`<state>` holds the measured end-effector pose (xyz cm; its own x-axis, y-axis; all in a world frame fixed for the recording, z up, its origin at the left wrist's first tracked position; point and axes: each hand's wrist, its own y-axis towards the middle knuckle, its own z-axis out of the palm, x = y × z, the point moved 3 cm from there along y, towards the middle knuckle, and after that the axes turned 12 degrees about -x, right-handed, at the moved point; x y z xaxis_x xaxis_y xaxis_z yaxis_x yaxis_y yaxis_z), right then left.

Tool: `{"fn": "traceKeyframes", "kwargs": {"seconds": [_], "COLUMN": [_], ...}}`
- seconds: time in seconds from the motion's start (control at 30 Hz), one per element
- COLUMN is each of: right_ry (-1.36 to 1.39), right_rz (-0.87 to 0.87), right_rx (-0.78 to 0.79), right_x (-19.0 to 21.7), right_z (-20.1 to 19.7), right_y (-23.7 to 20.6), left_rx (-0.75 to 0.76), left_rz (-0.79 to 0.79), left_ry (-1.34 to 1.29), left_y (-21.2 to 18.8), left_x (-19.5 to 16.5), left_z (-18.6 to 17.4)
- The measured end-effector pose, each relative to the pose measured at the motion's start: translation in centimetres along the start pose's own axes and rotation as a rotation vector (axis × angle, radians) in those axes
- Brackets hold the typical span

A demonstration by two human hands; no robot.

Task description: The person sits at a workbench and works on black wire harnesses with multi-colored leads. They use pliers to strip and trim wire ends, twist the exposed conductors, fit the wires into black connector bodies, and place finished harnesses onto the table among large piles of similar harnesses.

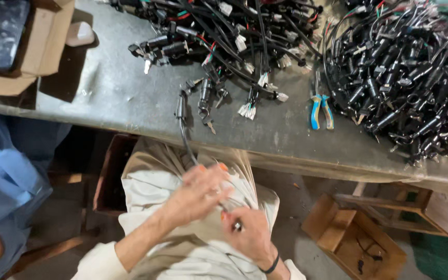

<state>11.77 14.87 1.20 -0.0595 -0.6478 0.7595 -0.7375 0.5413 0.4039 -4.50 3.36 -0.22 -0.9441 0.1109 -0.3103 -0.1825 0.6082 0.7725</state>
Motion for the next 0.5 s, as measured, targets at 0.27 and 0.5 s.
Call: {"fn": "traceKeyframes", "kwargs": {"seconds": [0.27, 0.5], "right_ry": [0.145, 0.690], "right_rz": [-0.083, -0.080], "right_rx": [-0.035, -0.551], "right_x": [1.7, 1.8], "right_z": [-4.7, -9.2], "right_y": [0.1, 4.3], "left_rx": [0.205, 0.193], "left_rz": [-0.097, -0.163], "left_ry": [0.481, 0.367], "left_y": [2.3, 4.6], "left_x": [6.0, 5.0], "left_z": [-4.0, -4.8]}}
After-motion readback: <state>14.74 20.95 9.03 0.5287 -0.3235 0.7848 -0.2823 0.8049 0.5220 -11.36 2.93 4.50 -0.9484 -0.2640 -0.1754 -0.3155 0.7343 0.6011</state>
